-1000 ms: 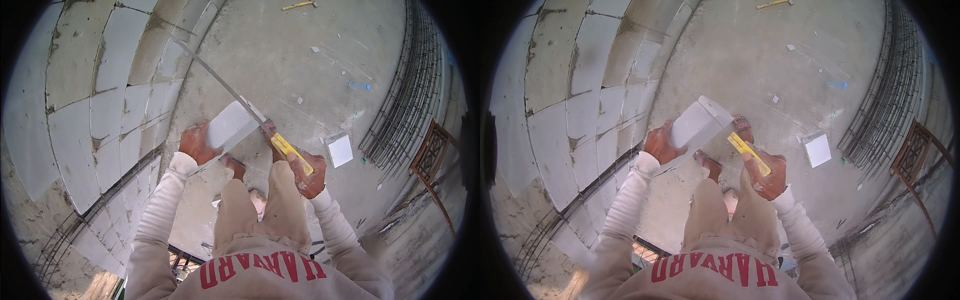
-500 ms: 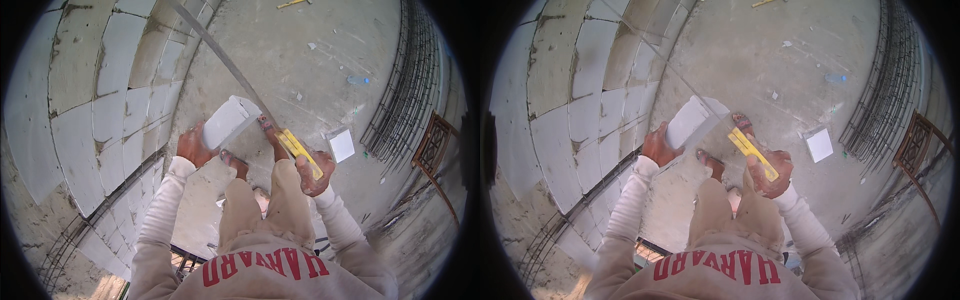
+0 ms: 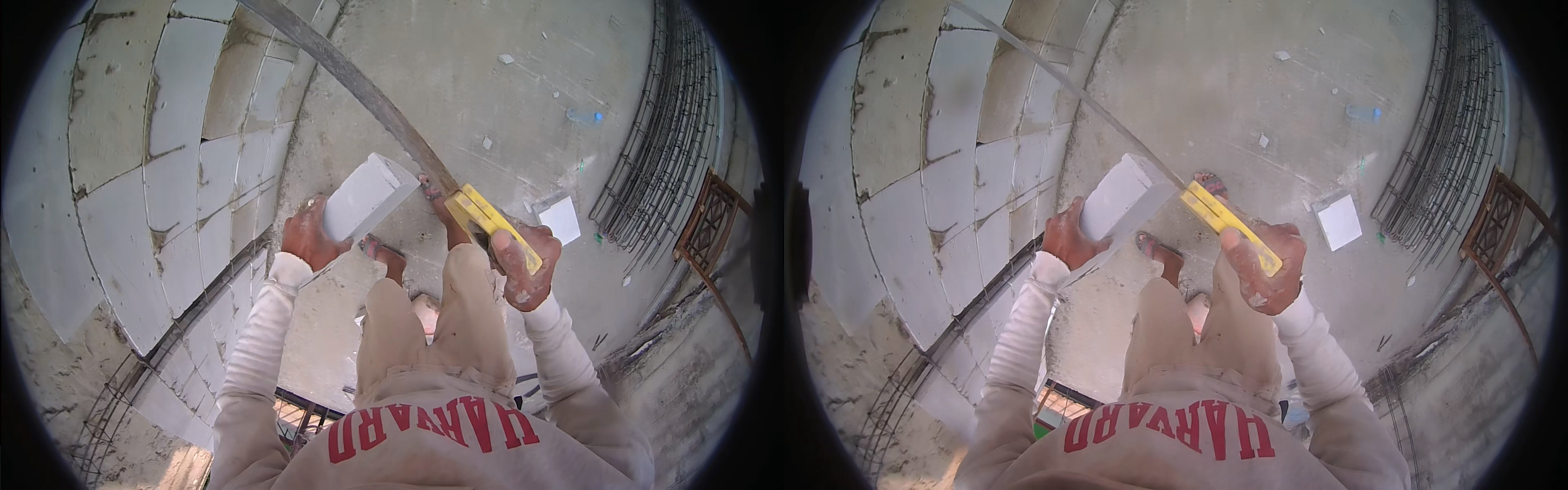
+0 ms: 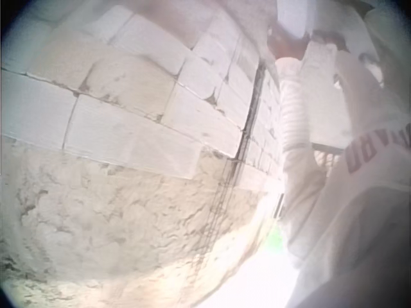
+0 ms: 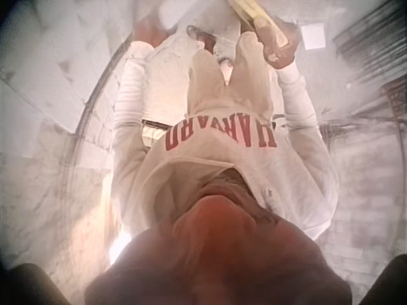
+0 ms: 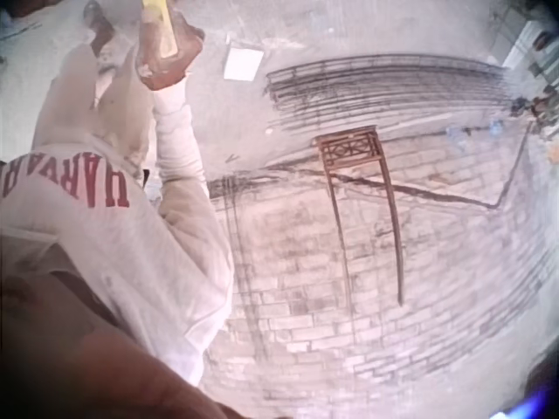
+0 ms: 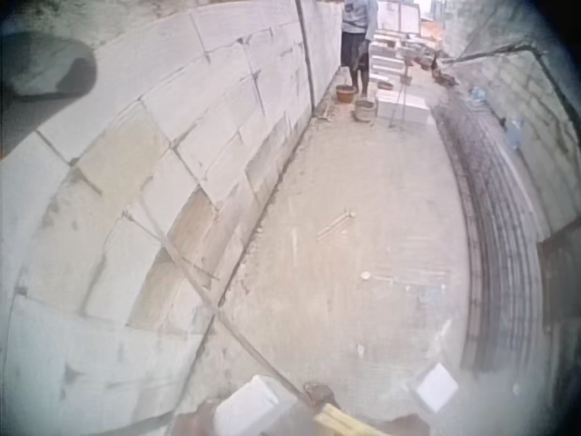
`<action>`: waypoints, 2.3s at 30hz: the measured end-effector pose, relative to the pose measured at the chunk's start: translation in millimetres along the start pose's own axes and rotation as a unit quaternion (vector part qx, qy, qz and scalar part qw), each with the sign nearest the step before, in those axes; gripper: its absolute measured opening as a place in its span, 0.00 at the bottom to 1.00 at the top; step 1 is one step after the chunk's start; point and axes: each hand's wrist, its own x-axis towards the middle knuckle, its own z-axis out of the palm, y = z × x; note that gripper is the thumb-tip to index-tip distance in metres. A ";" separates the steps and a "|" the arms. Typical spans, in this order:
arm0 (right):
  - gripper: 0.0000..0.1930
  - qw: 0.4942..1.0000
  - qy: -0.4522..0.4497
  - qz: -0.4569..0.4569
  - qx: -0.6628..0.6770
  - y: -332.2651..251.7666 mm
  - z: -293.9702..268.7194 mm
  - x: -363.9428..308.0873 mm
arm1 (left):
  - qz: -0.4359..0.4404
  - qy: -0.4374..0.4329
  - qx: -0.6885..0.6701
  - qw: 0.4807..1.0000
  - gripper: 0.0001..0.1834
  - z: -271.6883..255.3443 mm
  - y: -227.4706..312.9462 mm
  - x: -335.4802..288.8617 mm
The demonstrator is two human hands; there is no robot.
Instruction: The person measures and cuts white foam blocks using a tape measure and a hand saw. They then apply mortar to the blocks and install them onto a curved wall structure, securing them with wire ties.
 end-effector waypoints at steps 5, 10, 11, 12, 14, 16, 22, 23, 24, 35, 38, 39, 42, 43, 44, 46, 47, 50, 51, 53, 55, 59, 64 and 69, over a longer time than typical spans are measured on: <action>0.19 0.995 -0.022 0.001 -0.102 47.4 13.3 6.2 | 0.018 0.034 -0.002 0.999 0.36 -9.1 3.3 4.9; 0.21 0.987 0.057 -0.051 0.141 -4.3 5.9 -6.7 | 0.023 -0.005 0.015 1.000 0.41 -3.5 2.4 -8.3; 0.22 0.994 0.059 -0.060 0.068 7.8 16.4 -11.0 | 0.023 0.012 0.010 1.000 0.41 -3.6 -1.0 -5.7; 0.22 0.996 0.062 -0.069 -0.005 25.8 29.2 -15.4 | 0.019 0.014 0.010 1.000 0.41 -5.6 -5.4 -3.2; 0.22 0.989 -0.056 0.132 -0.041 34.9 31.3 5.8 | 0.019 0.016 0.011 1.000 0.42 -5.6 -5.2 0.8; 0.21 0.994 -0.004 0.110 0.010 7.9 17.5 6.6 | 0.029 0.017 0.023 0.999 0.43 -10.6 -3.9 6.4; 0.18 0.994 0.026 -0.059 -0.094 40.6 31.8 -9.3 | -0.009 0.007 -0.015 1.000 0.43 -12.3 -1.7 -19.8; 0.18 0.996 -0.011 0.026 -0.085 40.1 27.3 -2.1 | -0.007 0.005 -0.007 1.000 0.43 -13.0 2.6 -19.2; 0.18 0.990 -0.047 0.111 -0.074 37.5 22.6 0.7 | -0.006 0.004 0.001 1.000 0.43 -14.4 5.9 -17.9; 0.18 0.998 0.017 0.052 0.014 -0.5 11.6 -7.5 | 0.013 0.037 -0.019 0.999 0.41 -19.5 5.4 -37.1; 0.17 0.998 0.032 -0.001 0.058 5.4 19.9 -17.6 | 0.004 0.046 -0.030 0.998 0.41 -30.6 12.1 -45.1; 0.17 0.999 -0.006 0.040 0.021 36.0 29.7 -18.2 | 0.011 0.072 -0.051 0.996 0.40 -32.3 9.0 -49.9; 0.15 0.997 -0.015 0.073 -0.037 44.9 22.3 -0.8 | 0.029 0.063 -0.041 0.997 0.41 -40.1 21.0 -47.2; 0.15 0.998 -0.015 0.042 -0.054 25.8 14.1 4.9 | 0.024 0.044 -0.035 0.998 0.41 -38.8 22.4 -46.2; 0.15 0.997 -0.019 0.025 -0.070 9.2 7.5 -5.3 | 0.009 0.024 -0.040 0.999 0.41 -34.9 23.7 -56.4; 0.16 0.994 0.046 -0.078 -0.058 4.5 14.3 -18.7 | -0.013 0.004 -0.044 0.999 0.41 -40.0 20.0 -59.0; 0.16 0.980 0.077 -0.155 -0.097 21.8 18.1 -24.0 | -0.012 0.018 -0.047 0.999 0.42 -42.7 16.9 -57.4; 0.18 0.998 0.010 0.050 -0.037 66.3 20.3 -36.8 | 0.000 0.056 -0.061 0.997 0.44 -41.8 10.5 -71.4; 0.18 0.995 -0.002 0.068 -0.070 89.3 13.4 -41.7 | 0.011 0.072 -0.062 0.995 0.44 -46.8 5.0 -75.9; 0.17 0.994 0.036 0.081 -0.057 91.4 12.6 -46.2 | 0.000 0.072 -0.083 0.994 0.42 -60.2 9.2 -77.1; 0.18 0.995 0.047 0.058 -0.072 41.8 4.1 -43.8 | -0.051 0.055 -0.129 0.989 0.42 -61.6 12.5 -85.4; 0.19 0.992 0.076 -0.096 0.021 -41.2 -16.5 -19.8 | -0.050 0.091 -0.118 0.988 0.40 -73.7 18.2 -69.3; 0.21 0.988 0.006 0.009 -0.152 54.8 3.8 -6.0 | 0.004 0.119 -0.106 0.987 0.38 -77.8 17.5 -75.2; 0.18 0.996 0.036 0.016 -0.074 -8.4 -20.9 1.6 | -0.027 0.038 -0.071 0.996 0.38 -61.2 25.5 -77.8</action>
